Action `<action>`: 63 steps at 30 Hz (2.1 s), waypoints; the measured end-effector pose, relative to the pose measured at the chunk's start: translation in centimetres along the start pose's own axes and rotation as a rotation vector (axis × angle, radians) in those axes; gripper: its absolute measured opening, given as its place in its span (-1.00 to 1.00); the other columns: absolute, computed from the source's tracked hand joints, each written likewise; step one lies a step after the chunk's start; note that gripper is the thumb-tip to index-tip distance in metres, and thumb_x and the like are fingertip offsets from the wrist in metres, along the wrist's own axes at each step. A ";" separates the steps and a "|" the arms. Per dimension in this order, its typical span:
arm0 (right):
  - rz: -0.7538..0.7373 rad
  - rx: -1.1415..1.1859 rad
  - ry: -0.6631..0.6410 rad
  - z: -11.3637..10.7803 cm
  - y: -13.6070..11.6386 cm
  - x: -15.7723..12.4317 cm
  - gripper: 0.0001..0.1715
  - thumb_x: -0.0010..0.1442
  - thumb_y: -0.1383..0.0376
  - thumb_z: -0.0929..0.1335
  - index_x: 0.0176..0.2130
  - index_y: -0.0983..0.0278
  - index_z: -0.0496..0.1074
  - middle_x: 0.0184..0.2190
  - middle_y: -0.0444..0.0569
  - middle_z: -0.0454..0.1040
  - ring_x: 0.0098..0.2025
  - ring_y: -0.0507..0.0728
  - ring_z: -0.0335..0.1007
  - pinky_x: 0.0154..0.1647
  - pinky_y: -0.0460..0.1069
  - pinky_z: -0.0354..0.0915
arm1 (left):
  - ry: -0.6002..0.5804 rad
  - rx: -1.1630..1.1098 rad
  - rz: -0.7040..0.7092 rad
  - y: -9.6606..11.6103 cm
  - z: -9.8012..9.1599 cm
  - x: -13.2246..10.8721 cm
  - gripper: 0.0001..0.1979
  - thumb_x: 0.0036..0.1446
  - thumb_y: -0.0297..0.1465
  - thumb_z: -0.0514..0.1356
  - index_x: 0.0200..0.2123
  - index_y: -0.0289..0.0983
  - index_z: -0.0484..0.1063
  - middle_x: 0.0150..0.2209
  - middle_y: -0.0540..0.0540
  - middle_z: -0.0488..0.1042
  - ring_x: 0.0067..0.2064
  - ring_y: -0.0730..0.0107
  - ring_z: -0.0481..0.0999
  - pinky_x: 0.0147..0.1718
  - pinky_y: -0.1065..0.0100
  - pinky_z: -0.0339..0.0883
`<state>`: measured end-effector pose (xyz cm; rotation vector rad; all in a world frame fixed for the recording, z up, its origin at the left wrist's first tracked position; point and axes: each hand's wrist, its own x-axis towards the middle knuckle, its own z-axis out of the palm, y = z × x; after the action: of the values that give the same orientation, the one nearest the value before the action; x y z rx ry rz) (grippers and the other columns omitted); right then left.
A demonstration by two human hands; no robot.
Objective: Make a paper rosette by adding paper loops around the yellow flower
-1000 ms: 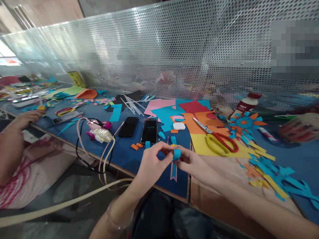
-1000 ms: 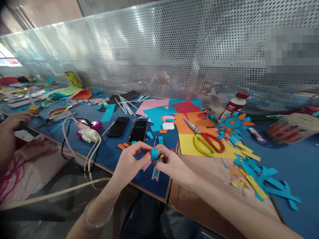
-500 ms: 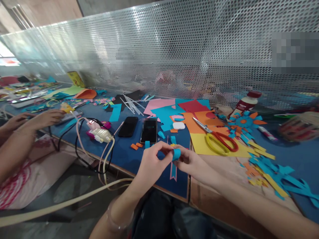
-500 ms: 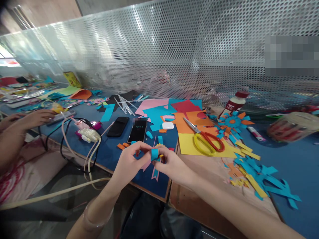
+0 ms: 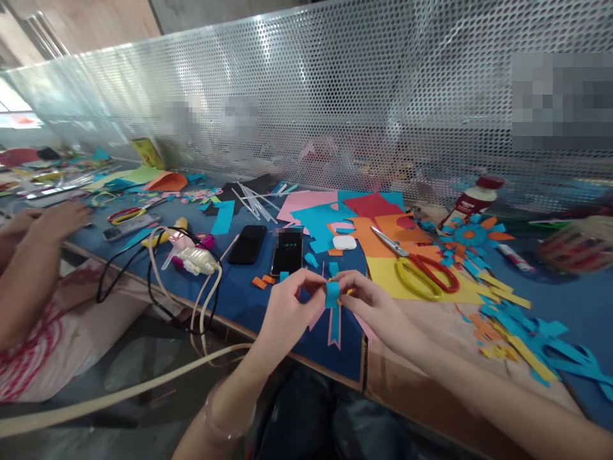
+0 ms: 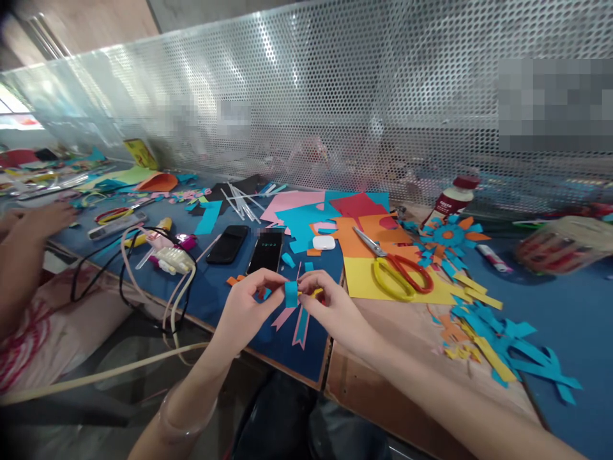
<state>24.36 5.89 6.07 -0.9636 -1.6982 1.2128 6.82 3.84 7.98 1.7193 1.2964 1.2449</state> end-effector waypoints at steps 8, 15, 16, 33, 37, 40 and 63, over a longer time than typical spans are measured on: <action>-0.164 -0.115 0.063 0.0 0.1 -0.1 -0.90 0.17 0.23 0.37 -0.34 0.20 0.38 -0.10 -0.05 0.26 0.00 0.11 0.26 0.04 0.05 0.15 | -0.008 -0.011 0.021 -0.5 0.2 0.0 -0.80 0.07 -0.55 0.16 -0.23 -0.24 0.48 -0.36 0.02 0.52 -0.33 0.45 0.47 -0.36 0.46 0.25; 0.012 0.058 0.077 0.2 -0.5 0.1 -0.79 0.08 0.15 0.41 -0.40 0.24 0.40 -0.16 -0.04 0.30 -0.11 0.11 0.31 -0.10 0.03 0.22 | -0.039 0.027 0.016 -1.3 0.0 -0.2 -0.89 0.13 -0.44 0.17 -0.30 -0.23 0.50 -0.36 0.01 0.54 -0.32 0.44 0.48 -0.33 0.46 0.30; 0.029 0.070 0.068 0.2 -0.5 0.1 -0.78 0.08 0.15 0.42 -0.41 0.25 0.39 -0.18 -0.05 0.30 -0.13 0.11 0.31 -0.11 0.03 0.22 | -0.045 0.031 0.014 -1.6 -0.3 -0.4 -0.89 0.15 -0.41 0.17 -0.29 -0.22 0.51 -0.34 0.01 0.55 -0.32 0.43 0.49 -0.31 0.46 0.31; 0.074 -0.470 -0.172 -1.9 1.8 9.9 -0.72 -0.05 0.07 0.46 -0.41 0.22 0.60 -0.36 -0.07 0.43 -0.28 0.11 0.36 -0.28 -0.03 0.24 | 0.264 0.271 0.008 -6.4 -2.4 -2.3 -0.84 0.20 -0.36 0.12 -0.24 -0.22 0.49 -0.38 -0.04 0.58 -0.37 0.37 0.54 -0.35 0.40 0.39; 0.072 -0.560 -0.234 -1.7 2.8 10.6 -0.76 -0.09 0.07 0.48 -0.43 0.16 0.62 -0.36 -0.07 0.39 -0.27 0.14 0.34 -0.26 0.00 0.22 | 0.249 0.494 0.225 -6.9 -2.4 -2.6 -0.86 0.21 -0.45 0.12 -0.26 -0.23 0.49 -0.31 -0.07 0.57 -0.26 0.30 0.52 -0.18 0.28 0.37; 0.057 -0.614 -0.265 -2.2 2.7 10.7 -0.74 -0.08 0.05 0.48 -0.42 0.14 0.63 -0.36 -0.06 0.41 -0.24 0.16 0.32 -0.23 0.02 0.20 | 0.199 0.624 0.272 -7.1 -2.4 -3.2 -0.85 0.20 -0.47 0.13 -0.26 -0.22 0.51 -0.28 -0.06 0.59 -0.23 0.27 0.50 -0.15 0.23 0.33; 0.377 -0.448 -0.147 -5.7 4.1 9.4 -0.57 -0.09 -0.03 0.45 -0.42 0.29 0.52 -0.62 -0.12 0.30 -0.58 0.02 0.17 -0.60 -0.06 0.06 | 0.084 0.706 0.271 -6.2 0.8 -4.0 -0.83 0.19 -0.42 0.18 -0.14 -0.19 0.47 -0.13 0.01 0.58 -0.13 0.22 0.48 -0.18 0.23 0.19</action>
<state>26.58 17.40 5.01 -1.5524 -2.0151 1.1788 5.17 1.99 1.01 2.4170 1.7327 1.0736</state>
